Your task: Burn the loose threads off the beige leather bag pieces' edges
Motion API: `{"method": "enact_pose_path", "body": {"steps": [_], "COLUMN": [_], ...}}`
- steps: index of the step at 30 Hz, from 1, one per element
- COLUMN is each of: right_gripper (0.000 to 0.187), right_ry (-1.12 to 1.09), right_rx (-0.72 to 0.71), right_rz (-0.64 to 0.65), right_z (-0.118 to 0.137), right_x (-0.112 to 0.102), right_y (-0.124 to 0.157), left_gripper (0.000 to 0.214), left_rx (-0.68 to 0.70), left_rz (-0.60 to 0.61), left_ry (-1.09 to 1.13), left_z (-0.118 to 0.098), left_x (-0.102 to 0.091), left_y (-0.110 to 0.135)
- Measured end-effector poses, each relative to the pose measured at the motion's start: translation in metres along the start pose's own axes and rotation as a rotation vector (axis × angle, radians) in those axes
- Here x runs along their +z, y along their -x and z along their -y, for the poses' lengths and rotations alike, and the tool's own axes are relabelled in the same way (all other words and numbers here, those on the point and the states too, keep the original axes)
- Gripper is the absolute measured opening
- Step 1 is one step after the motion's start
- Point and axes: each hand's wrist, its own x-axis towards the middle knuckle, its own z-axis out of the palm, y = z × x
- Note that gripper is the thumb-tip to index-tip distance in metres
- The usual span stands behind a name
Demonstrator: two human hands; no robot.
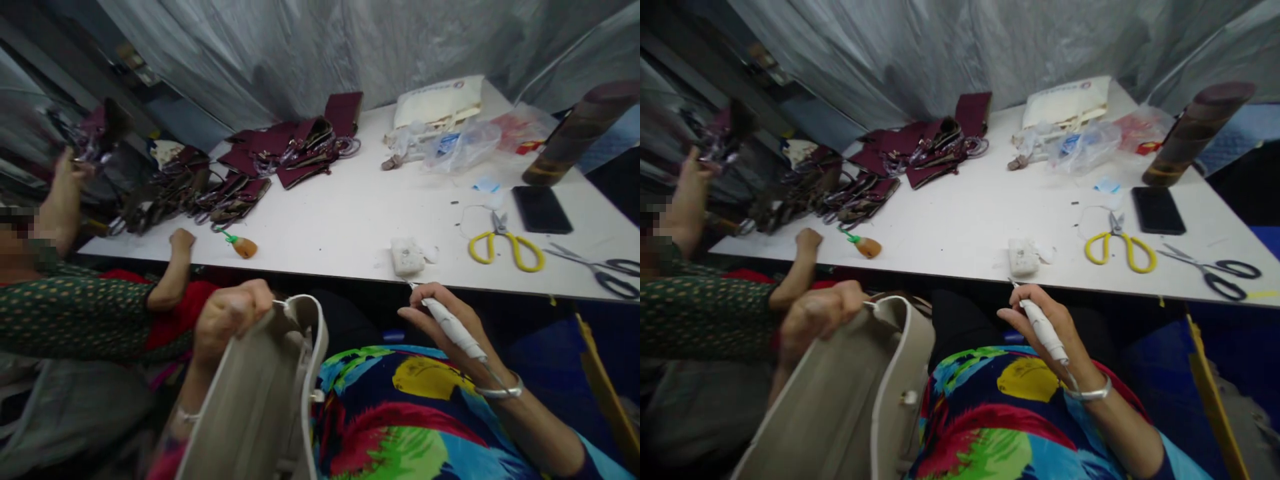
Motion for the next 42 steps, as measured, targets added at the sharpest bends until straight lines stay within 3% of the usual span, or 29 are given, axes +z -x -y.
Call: {"method": "enact_pose_path", "body": {"steps": [2, 4, 7, 10, 14, 19, 25, 33, 39, 42], "right_gripper": [0.024, 0.029, 0.043, 0.038, 0.026, 0.027, 0.022, 0.014, 0.016, 0.013], "right_ry": [-0.037, -0.089, -0.083, 0.023, 0.045, 0.065, 0.022, -0.167, -0.222, -0.205], "right_rx": [-0.068, -0.161, -0.279, -0.341, -0.376, -0.374, -0.358, -0.209, -0.034, -0.006], "right_rz": [0.009, 0.059, 0.267, 0.454, 0.503, 0.433, 0.4, 0.468, 0.296, 0.183], "right_z": [0.01, 0.021, 0.032, 0.034, 0.027, 0.022, 0.018, 0.008, 0.003, 0.0], "right_x": [-0.002, -0.006, -0.01, -0.011, -0.006, 0.001, 0.002, 0.0, 0.011, 0.019], "right_y": [-0.006, -0.012, -0.023, -0.029, -0.03, -0.03, -0.034, -0.036, -0.026, -0.019], "left_gripper": [0.067, 0.072, 0.071, 0.072, 0.07, 0.066, 0.066, 0.065, 0.063, 0.039], "left_rx": [-0.069, -0.152, -0.22, -0.217, -0.214, -0.218, -0.256, -0.307, -0.309, -0.305], "left_rz": [0.107, 0.201, 0.31, 0.336, 0.347, 0.398, 0.352, 0.34, 0.341, 0.319], "left_ry": [0.216, 0.36, 0.385, 0.472, 0.613, 0.63, 0.651, 0.753, 0.682, 0.595], "left_z": [0.003, 0.007, 0.014, 0.025, 0.041, 0.052, 0.054, 0.05, 0.049, 0.047], "left_x": [0.017, 0.044, 0.08, 0.095, 0.095, 0.095, 0.099, 0.106, 0.103, 0.104], "left_y": [-0.014, -0.025, -0.033, -0.036, -0.039, -0.042, -0.041, -0.039, -0.043, -0.046]}}
